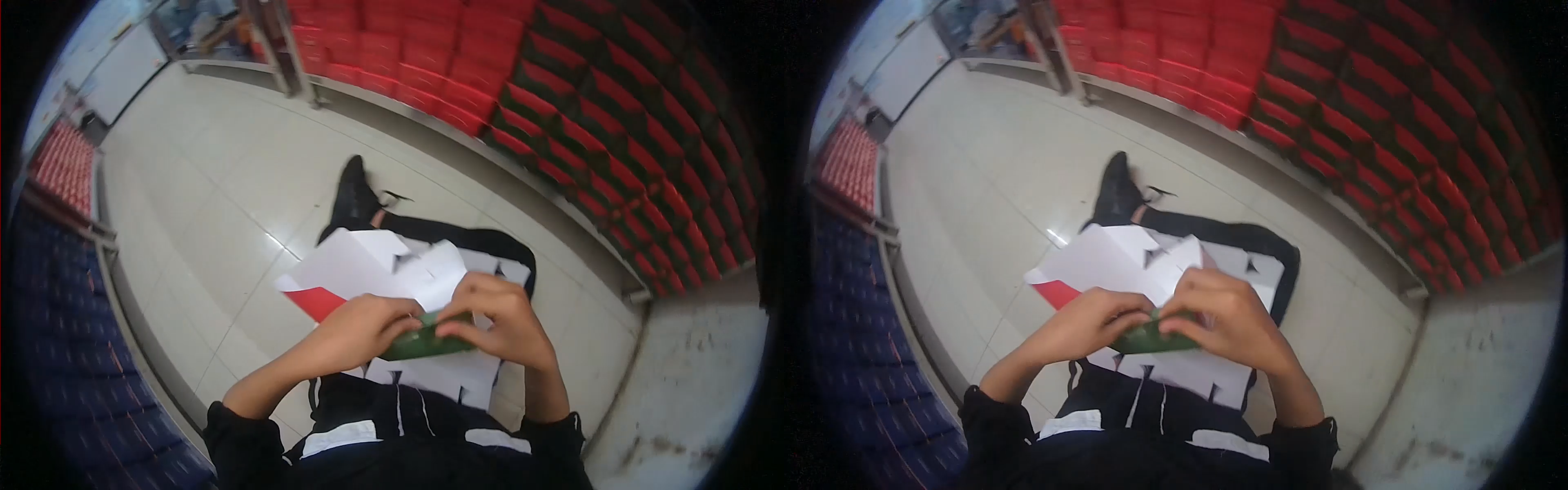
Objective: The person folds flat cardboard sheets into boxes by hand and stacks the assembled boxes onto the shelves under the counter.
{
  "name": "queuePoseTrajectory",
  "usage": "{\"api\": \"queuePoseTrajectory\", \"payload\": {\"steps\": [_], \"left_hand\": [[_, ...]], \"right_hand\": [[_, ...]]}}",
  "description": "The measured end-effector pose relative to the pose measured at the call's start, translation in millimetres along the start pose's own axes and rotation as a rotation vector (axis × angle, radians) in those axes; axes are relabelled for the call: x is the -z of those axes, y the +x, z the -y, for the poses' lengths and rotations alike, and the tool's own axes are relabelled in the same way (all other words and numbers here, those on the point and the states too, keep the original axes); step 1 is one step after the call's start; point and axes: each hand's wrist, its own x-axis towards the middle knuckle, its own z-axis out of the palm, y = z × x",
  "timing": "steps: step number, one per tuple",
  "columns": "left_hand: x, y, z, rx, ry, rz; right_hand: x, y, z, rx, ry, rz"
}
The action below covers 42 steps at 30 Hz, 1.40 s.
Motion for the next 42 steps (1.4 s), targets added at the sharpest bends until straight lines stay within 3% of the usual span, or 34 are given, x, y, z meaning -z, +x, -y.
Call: {"api": "queuePoseTrajectory", "payload": {"steps": [2, 4, 5, 7, 10, 12, 16, 17, 18, 20, 22, 23, 24, 25, 26, 27, 29, 30, 32, 33, 34, 36, 38, 40, 42], "left_hand": [[1, 1, -4, 0.052, -0.057, 0.005], [1, 0, -9, 0.115, -0.102, -0.01], [-2, -1, -11, 0.069, -0.001, -0.038], [-9, -2, -11, 0.017, 0.095, -0.056], [-13, 0, -10, -0.119, 0.166, -0.032], [-11, 2, -13, -0.066, 0.163, 0.047], [-10, -4, -19, -0.043, 0.03, 0.108], [-14, -9, -17, -0.144, 0.153, -0.041], [-19, -15, -15, -0.242, 0.277, -0.191], [-30, -22, -7, -0.267, 0.192, -0.208], [-57, -20, 6, -0.308, -0.453, -0.691], [-62, -22, 16, -0.306, -0.656, -0.663], [-65, -18, 16, -0.314, -0.653, -0.663], [-72, -11, 11, -0.409, -1.059, -0.716], [-77, -5, 9, -0.501, -1.467, -0.745], [-82, 2, 12, -0.619, -1.489, -0.759], [-88, 7, 15, -0.578, -1.457, -0.78], [-90, 10, 17, -0.528, -1.426, -0.804], [-96, 19, 32, -0.571, -1.486, -0.84], [-91, 23, 40, -0.551, -1.335, -0.941], [-88, 25, 46, -0.528, -1.18, -1.036], [-85, 29, 46, -0.613, -1.232, -1.005], [-87, 33, 35, -0.539, -1.268, -1.049], [-85, 34, 28, -0.641, -1.216, -1.054], [-83, 29, 34, -0.542, -0.967, -1.217]], "right_hand": [[-7, -13, 10, -0.264, -0.05, -0.444], [-17, -26, 4, -0.26, 0.007, -0.571], [-17, -27, 6, -0.274, -0.006, -0.578], [-19, -32, 13, -0.26, 0.065, -0.294], [-22, -37, 7, -0.278, 0.064, -0.12], [-25, -41, 6, -0.288, 0.087, -0.147], [-41, -37, 13, -0.079, -0.31, -0.418], [-45, -38, 16, -0.01, -0.451, -0.552], [-47, -51, 17, 0.178, -0.551, -0.422], [-66, -68, 11, 0.564, -0.618, -0.357], [-92, -80, 8, 0.509, -0.588, -0.303], [-106, -86, -1, 0.285, -0.449, -0.103], [-114, -87, -7, 0.064, -0.306, 0.095], [-118, -77, -11, -0.098, 0.09, -0.022], [-124, -65, -12, -0.257, 0.488, -0.139], [-130, -55, -2, -0.232, 1.069, -0.416], [-121, -16, 16, -0.01, 1.348, -1.124], [-104, -8, 19, 0.001, 1.347, -1.123], [-70, -7, 23, -0.228, 1.046, -1.087], [-62, -9, 29, -0.22, 1.05, -1.087], [-57, -10, 34, -0.243, 1.124, -1.02], [-63, -10, 31, -0.264, 1.196, -0.95], [-91, -6, 13, -0.237, 1.695, -0.805], [-104, 0, 0, -0.242, 1.674, -0.896], [-112, 1, -15, -0.233, 0.941, -0.995]]}}
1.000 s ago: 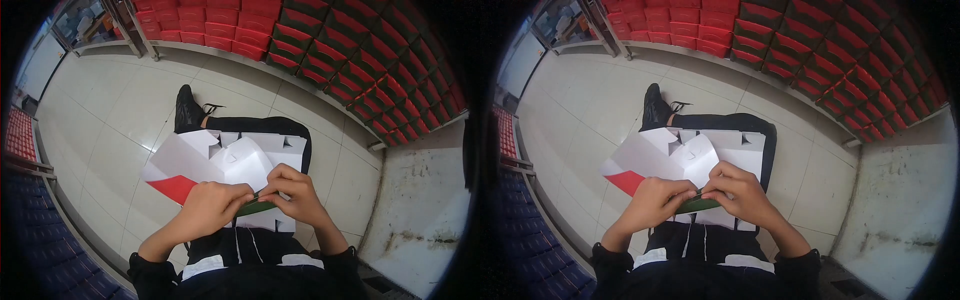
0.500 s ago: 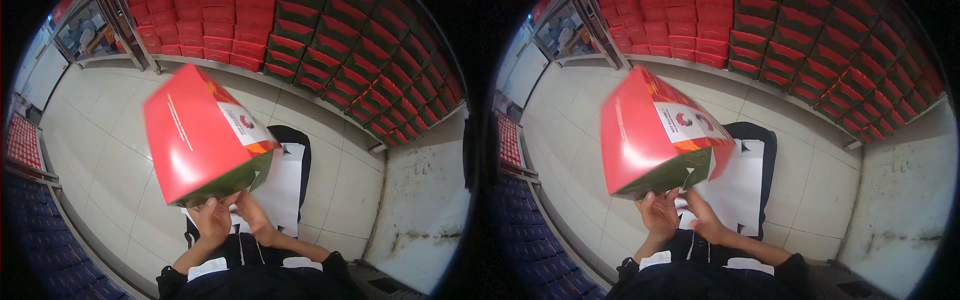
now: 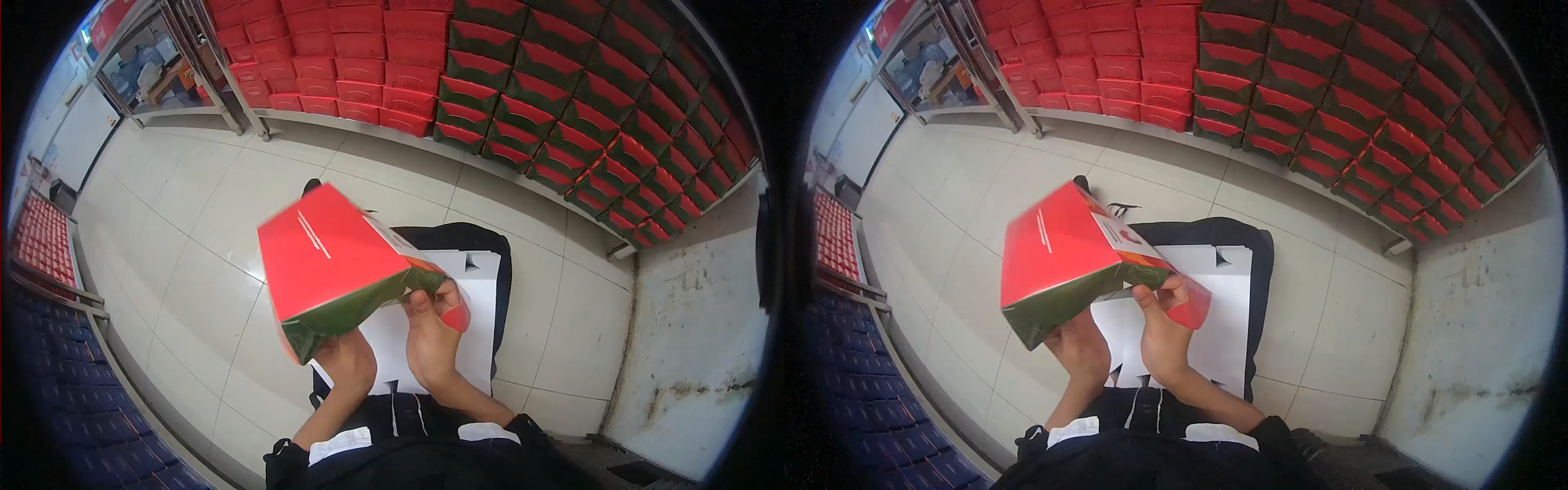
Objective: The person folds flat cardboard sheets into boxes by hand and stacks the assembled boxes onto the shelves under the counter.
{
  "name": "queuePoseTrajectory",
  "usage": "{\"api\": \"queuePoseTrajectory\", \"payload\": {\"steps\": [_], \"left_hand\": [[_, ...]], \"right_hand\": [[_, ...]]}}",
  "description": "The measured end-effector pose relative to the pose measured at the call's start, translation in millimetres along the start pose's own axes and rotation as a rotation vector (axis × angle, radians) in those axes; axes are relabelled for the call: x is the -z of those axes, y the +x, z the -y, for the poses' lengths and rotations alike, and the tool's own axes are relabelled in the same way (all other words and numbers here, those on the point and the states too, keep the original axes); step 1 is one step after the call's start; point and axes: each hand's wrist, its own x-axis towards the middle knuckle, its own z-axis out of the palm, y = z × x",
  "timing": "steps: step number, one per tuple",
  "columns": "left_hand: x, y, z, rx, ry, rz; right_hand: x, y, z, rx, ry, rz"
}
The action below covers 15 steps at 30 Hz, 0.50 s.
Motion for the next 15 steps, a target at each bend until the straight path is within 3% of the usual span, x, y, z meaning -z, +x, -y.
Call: {"api": "queuePoseTrajectory", "payload": {"steps": [1, 2, 4, 6, 8, 10, 12, 13, 15], "left_hand": [[0, -1, -13, 0.206, 0.493, 0.054], [1, -2, -11, 0.208, 0.498, 0.055], [-5, -2, -4, 0.248, 0.708, 0.101], [-11, 4, -2, 0.27, 0.742, 0.09], [-7, 8, -2, 0.772, 0.217, -0.068], [-4, 2, 5, 0.813, 0.254, -0.113], [18, -7, 24, 0.667, -0.183, 0.068], [13, -5, 8, 0.667, -0.181, 0.071], [2, -2, -33, 1.202, -0.386, 0.162]], "right_hand": [[-2, -2, -2, -0.028, 0.062, -0.006], [-5, -4, -1, -0.031, 0.065, -0.009], [-16, -6, 8, -0.333, 0.312, -0.079], [-8, -2, 0, -0.38, 0.402, -0.08], [3, -1, -9, -0.576, 0.697, 0.135], [6, 3, -11, -0.51, 0.612, 0.169], [3, 9, -5, -0.442, 0.53, 0.205], [1, 10, 6, -0.322, 0.232, 0.211], [14, 13, 19, -0.055, -0.331, 0.28]]}}
